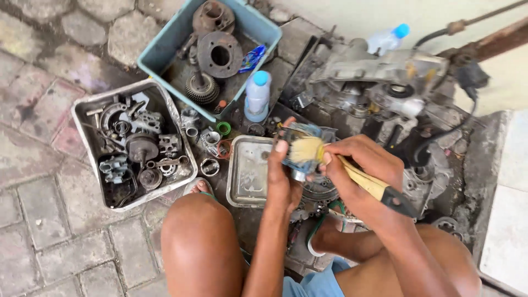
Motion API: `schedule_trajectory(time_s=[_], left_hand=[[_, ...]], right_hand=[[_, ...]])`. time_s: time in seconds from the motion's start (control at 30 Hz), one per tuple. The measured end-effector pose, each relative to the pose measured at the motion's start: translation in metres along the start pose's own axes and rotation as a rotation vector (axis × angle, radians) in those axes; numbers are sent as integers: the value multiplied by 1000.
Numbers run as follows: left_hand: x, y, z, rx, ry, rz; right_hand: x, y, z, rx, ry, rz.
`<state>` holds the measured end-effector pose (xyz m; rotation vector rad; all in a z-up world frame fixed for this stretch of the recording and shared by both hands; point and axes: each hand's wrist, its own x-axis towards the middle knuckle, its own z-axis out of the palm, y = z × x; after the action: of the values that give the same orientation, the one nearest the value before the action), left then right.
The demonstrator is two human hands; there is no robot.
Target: Cleaning motorcycle engine components including a reed valve housing and a piston using a brush and a small pick.
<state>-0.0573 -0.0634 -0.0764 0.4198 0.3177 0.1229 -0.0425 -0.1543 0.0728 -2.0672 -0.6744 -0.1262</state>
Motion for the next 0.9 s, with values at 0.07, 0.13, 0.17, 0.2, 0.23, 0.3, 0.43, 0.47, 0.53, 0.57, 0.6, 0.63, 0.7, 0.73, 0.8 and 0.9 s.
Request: schedule_trajectory(time_s=[0.07, 0.13, 0.17, 0.2, 0.23, 0.3, 0.43, 0.47, 0.53, 0.57, 0.6, 0.63, 0.7, 0.73, 0.8, 0.9], left_hand=[[-14, 16, 33, 13, 23, 3], [-8, 41, 70, 34, 7, 41], [-7, 55, 84, 149, -16, 37], [-7, 69, 98, 264, -37, 34], [-10, 82, 112, 277, -44, 53], [-11, 106, 141, 701, -6, 136], [7, 109, 134, 975, -113, 267], [9, 103, 127, 927, -102, 217], [19, 96, 119, 879, -120, 150], [16, 92, 112, 873, -195, 102], [12, 89, 105, 863, -270, 54], [11, 90, 105, 862, -262, 56], [9, 94, 109, 903, -183, -30], [16, 91, 105, 907, -186, -28], [24, 82, 92, 857, -201, 102], [31, 77, 81, 753, -126, 65]], right_hand=[[-5, -14, -12, 79, -19, -13], [6, -15, -28, 158, -19, -77], [11, -12, -37, 139, 98, -94], [15, -8, -44, 122, 215, -109], [17, -8, -47, 137, 223, -126], [24, -5, -51, 261, 382, -89], [5, -1, -40, 290, 160, -95], [2, 6, -38, 320, 235, -44], [6, 21, -38, 330, 337, 15], [6, 26, -42, 217, 385, -67], [7, 30, -44, 104, 428, -150], [5, 28, -44, 108, 421, -149], [4, 21, -47, 39, 348, -66], [7, 20, -42, 41, 353, -67], [5, 17, -33, 179, 49, -94], [0, 44, -30, 85, 203, -31]])
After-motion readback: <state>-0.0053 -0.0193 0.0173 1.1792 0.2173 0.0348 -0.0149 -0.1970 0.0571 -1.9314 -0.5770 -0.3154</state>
